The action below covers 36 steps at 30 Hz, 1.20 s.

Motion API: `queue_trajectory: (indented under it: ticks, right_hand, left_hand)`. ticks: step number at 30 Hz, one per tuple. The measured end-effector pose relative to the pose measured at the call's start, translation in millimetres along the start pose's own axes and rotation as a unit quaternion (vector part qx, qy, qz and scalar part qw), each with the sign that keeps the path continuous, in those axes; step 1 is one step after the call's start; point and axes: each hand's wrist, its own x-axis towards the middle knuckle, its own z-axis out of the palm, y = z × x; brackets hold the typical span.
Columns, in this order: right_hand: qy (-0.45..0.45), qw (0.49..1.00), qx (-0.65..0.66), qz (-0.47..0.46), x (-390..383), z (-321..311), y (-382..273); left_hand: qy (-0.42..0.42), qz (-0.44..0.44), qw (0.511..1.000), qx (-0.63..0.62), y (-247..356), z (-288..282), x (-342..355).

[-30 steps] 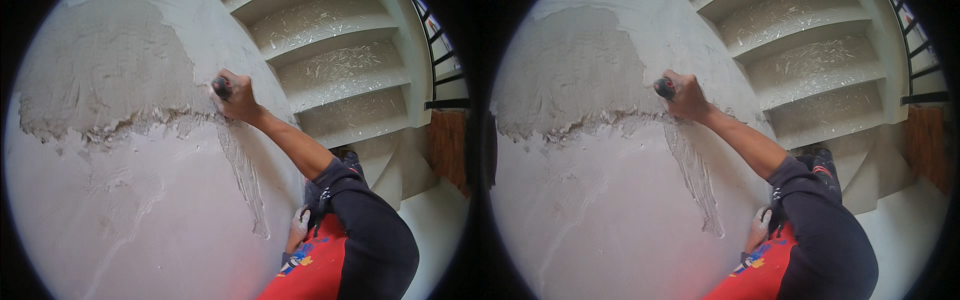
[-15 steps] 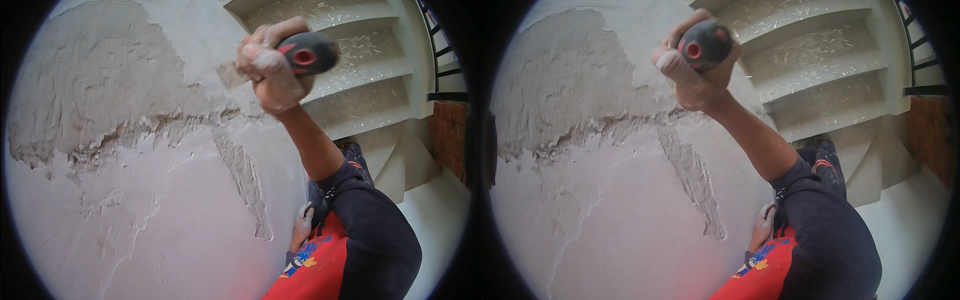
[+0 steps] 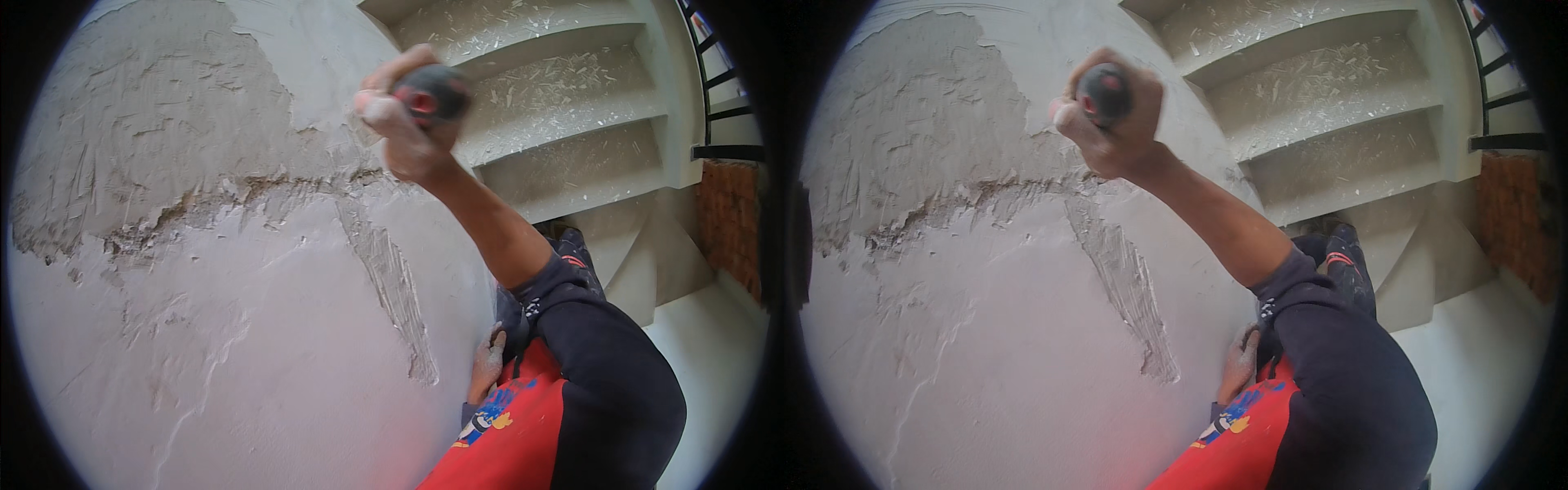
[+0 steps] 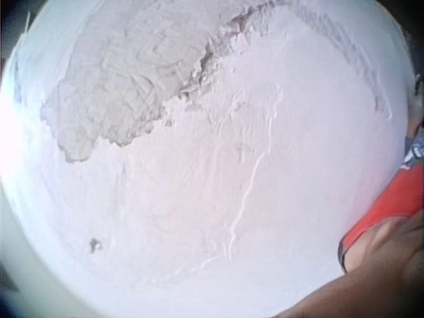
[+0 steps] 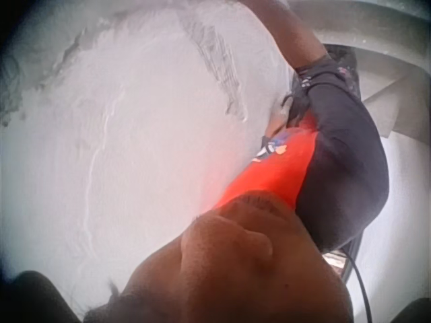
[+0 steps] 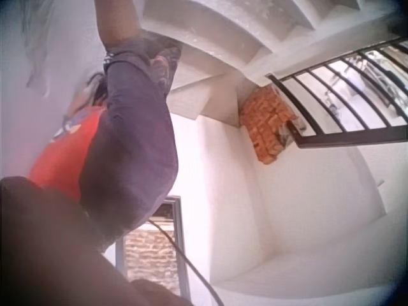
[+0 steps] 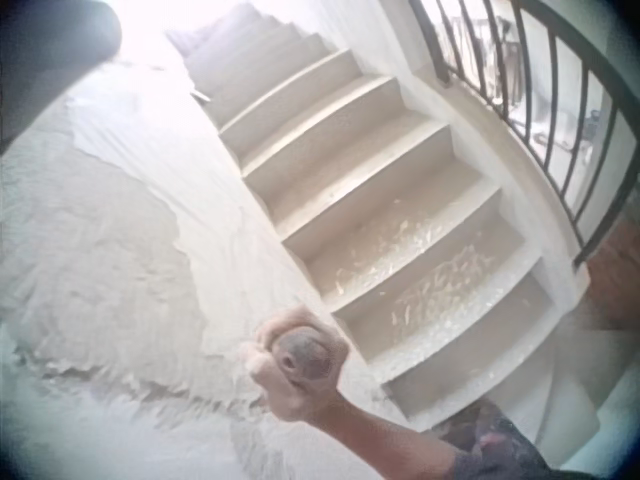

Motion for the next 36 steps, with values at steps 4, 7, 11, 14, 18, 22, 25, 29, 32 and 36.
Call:
queue_trajectory:
  ticks: [4, 7, 11, 14, 18, 22, 25, 29, 32, 36]
  right_hand:
    - [-0.041, 0.990, -0.119, -0.070, -7.3, -13.5, 18.3]
    - [-0.025, 0.997, -0.026, -0.062, -9.0, -4.9, 8.9]
    - [-0.030, 0.998, -0.023, -0.054, -5.7, -7.4, 2.1]
    - [-0.108, 0.983, -0.122, -0.088, -1.0, -17.8, 17.0]
    - [-0.079, 0.994, 0.002, -0.080, -19.2, -13.3, -2.5]
    - [-0.081, 0.987, -0.122, -0.062, -5.6, -12.9, 21.4]
    - [0.048, 0.998, 0.032, -0.005, 2.3, -1.5, -12.9]
    - [-0.084, 0.982, -0.163, -0.038, -15.5, -25.2, 25.1]
    - [0.025, 1.000, 0.019, 0.002, 11.2, -4.2, 16.9]
    - [-0.013, 0.996, -0.072, 0.055, -0.5, -19.5, 35.0]
  left_hand:
    - [-0.010, -0.008, 1.000, 0.007, -21.0, -2.5, -2.0]
    - [0.004, 0.000, 1.000, 0.014, -12.3, -6.1, -1.7]
    - [0.008, 0.018, 0.999, 0.041, -22.9, -5.0, -2.5]
    - [0.004, 0.027, 0.999, 0.026, -5.2, -0.6, 4.9]
    - [0.008, 0.007, 1.000, -0.007, -7.4, -3.2, 1.5]
    - [0.005, 0.017, 1.000, 0.009, -1.5, -6.4, 0.6]
    - [0.003, -0.006, 1.000, 0.022, 7.4, -3.1, -7.2]
    - [-0.001, 0.006, 1.000, 0.015, -18.0, -5.3, -8.3]
    - [0.006, 0.012, 1.000, 0.017, -2.1, -9.8, -7.0]
    - [-0.005, 0.035, 0.999, 0.038, 9.1, -19.7, -3.9]
